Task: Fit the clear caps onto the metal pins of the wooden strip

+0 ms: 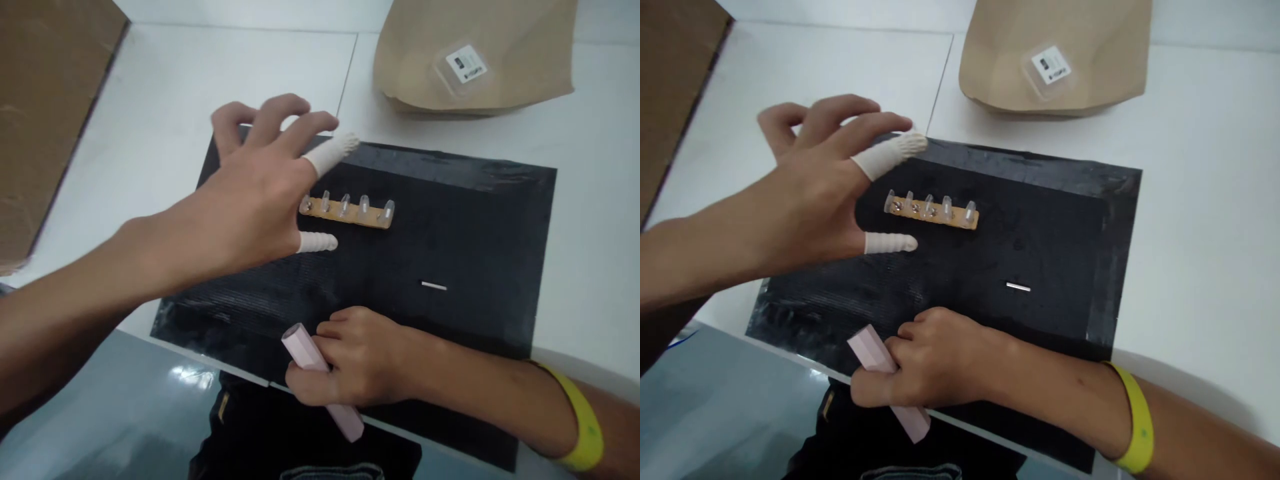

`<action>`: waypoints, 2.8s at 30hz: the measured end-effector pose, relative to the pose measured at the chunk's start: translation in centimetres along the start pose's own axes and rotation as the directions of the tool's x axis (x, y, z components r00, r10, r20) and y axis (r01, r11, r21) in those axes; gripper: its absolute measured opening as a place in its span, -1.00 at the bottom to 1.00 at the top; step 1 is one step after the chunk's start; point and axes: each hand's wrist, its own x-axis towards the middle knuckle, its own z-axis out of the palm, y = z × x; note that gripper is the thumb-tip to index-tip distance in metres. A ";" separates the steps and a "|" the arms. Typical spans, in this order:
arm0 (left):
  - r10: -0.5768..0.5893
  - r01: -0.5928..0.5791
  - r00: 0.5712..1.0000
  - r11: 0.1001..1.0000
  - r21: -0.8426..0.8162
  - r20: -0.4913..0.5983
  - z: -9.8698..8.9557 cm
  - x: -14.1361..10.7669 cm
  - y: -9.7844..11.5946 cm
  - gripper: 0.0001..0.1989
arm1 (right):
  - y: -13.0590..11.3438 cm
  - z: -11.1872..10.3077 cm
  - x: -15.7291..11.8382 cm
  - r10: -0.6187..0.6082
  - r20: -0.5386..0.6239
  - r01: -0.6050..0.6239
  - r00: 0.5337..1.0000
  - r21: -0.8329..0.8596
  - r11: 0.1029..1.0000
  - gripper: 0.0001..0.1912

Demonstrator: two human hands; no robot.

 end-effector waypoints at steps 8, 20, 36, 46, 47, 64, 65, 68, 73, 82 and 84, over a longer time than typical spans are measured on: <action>-0.124 0.128 0.992 0.942 -0.309 0.034 2.6 -4.9 -3.3 0.01 | 0.0 -0.8 0.2 0.030 0.081 -0.029 0.996 -0.006 1.000 -0.83; 0.023 -0.206 0.860 0.930 -0.305 -0.509 5.9 -1.2 -3.3 -0.27 | -1.0 -0.8 0.6 0.130 0.130 -0.141 0.983 0.079 0.987 -0.89; -0.337 0.202 0.893 0.892 -0.404 -0.298 5.9 -1.8 -5.0 -0.09 | -0.8 -0.9 1.4 0.110 0.129 -0.114 0.985 0.023 0.993 -0.88; -0.359 0.352 0.932 0.857 -0.376 0.055 2.5 -10.4 -12.5 0.09 | -0.5 -0.9 0.8 0.053 0.141 -0.054 0.989 0.006 0.999 -0.82; -0.376 0.367 0.925 0.853 -0.371 0.051 2.7 -11.6 -13.3 0.08 | -0.4 -0.9 0.7 0.048 0.143 -0.051 0.989 0.015 0.999 -0.81; -0.452 0.454 0.888 0.826 -0.335 0.087 9.7 -21.1 -21.3 0.15 | -0.1 -0.8 0.5 0.018 0.099 -0.021 0.995 0.036 0.999 -0.74; -0.453 0.458 0.886 0.821 -0.341 0.097 10.1 -21.1 -21.4 0.12 | -0.1 -0.8 0.5 0.017 0.095 -0.020 0.995 0.035 0.999 -0.75; -0.428 0.426 0.900 0.830 -0.360 0.078 11.1 -21.4 -21.9 0.08 | -0.1 -0.7 0.6 0.014 0.083 -0.017 0.996 0.032 0.999 -0.76; -0.407 0.387 0.913 0.838 -0.385 0.032 11.6 -21.7 -23.1 0.06 | 0.0 -0.4 0.5 0.017 0.073 -0.018 0.997 0.010 1.000 -0.74; -0.400 0.375 0.915 0.890 -0.260 -0.048 3.8 -14.5 -10.8 0.20 | 0.2 0.0 0.0 -0.023 0.012 0.024 1.000 -0.029 0.999 -0.74; -0.286 0.265 0.957 0.929 -0.257 -0.045 1.9 -11.3 -5.7 0.14 | 0.3 0.2 -0.1 -0.033 0.003 0.034 0.999 -0.035 0.999 -0.74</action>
